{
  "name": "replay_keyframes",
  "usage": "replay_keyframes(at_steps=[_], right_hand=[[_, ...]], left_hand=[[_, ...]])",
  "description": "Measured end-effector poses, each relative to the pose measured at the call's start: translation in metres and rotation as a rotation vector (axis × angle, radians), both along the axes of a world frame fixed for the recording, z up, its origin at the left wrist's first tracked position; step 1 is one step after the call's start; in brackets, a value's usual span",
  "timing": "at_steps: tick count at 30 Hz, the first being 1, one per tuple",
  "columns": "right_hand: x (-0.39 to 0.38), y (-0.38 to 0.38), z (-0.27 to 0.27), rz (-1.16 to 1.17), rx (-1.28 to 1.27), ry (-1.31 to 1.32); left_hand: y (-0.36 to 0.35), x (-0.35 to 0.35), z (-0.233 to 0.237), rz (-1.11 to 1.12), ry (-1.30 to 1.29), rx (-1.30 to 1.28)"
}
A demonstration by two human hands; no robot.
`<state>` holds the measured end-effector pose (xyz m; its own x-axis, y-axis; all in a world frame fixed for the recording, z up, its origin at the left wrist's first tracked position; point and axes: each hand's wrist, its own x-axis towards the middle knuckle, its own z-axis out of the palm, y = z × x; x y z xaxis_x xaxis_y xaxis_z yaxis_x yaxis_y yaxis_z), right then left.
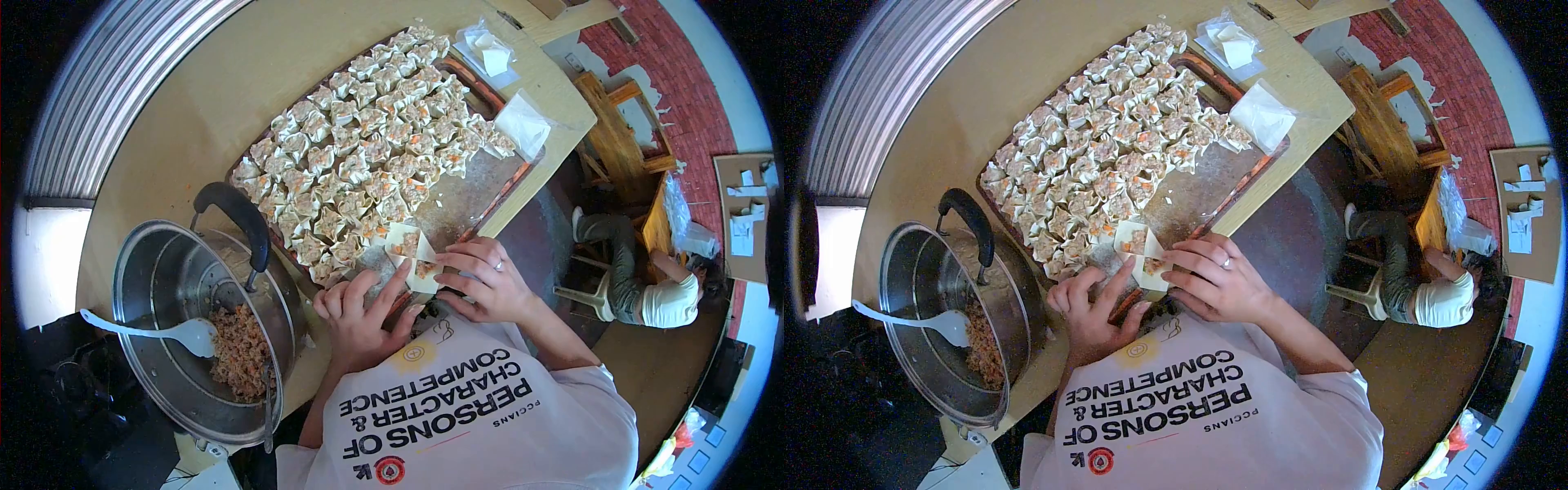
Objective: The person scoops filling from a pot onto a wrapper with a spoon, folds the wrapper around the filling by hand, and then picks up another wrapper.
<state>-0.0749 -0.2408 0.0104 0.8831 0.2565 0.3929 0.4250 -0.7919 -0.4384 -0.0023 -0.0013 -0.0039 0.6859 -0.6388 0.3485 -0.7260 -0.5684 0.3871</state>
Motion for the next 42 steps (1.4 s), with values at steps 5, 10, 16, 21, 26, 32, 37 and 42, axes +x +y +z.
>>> replay_keyframes(at_steps=[5,10,16,21,26,32,37,42], right_hand=[[-0.002,0.004,-0.009,-0.012,-0.017,-0.047],[-0.002,0.009,-0.016,-0.029,-0.024,-0.085],[-0.002,0.011,-0.022,-0.063,-0.069,-0.151],[-0.004,0.012,-0.019,-0.083,-0.051,-0.154],[0.000,0.014,-0.017,-0.102,0.064,-0.096],[0.008,0.018,-0.013,-0.145,0.223,-0.053],[0.013,0.024,-0.007,-0.185,0.286,-0.044],[0.017,0.026,-0.002,-0.216,0.282,-0.002]], left_hand=[[0.002,0.001,0.004,-0.002,0.038,-0.044],[0.003,0.001,0.004,-0.008,0.040,-0.062],[0.002,0.002,0.002,-0.014,0.034,-0.076],[0.002,0.001,0.004,-0.020,0.046,-0.087],[0.002,0.001,0.004,-0.017,0.031,-0.082],[0.002,0.002,-0.001,-0.013,0.027,-0.109],[0.003,0.002,0.003,-0.004,0.054,-0.098],[0.002,0.001,0.005,0.000,0.068,-0.110]])
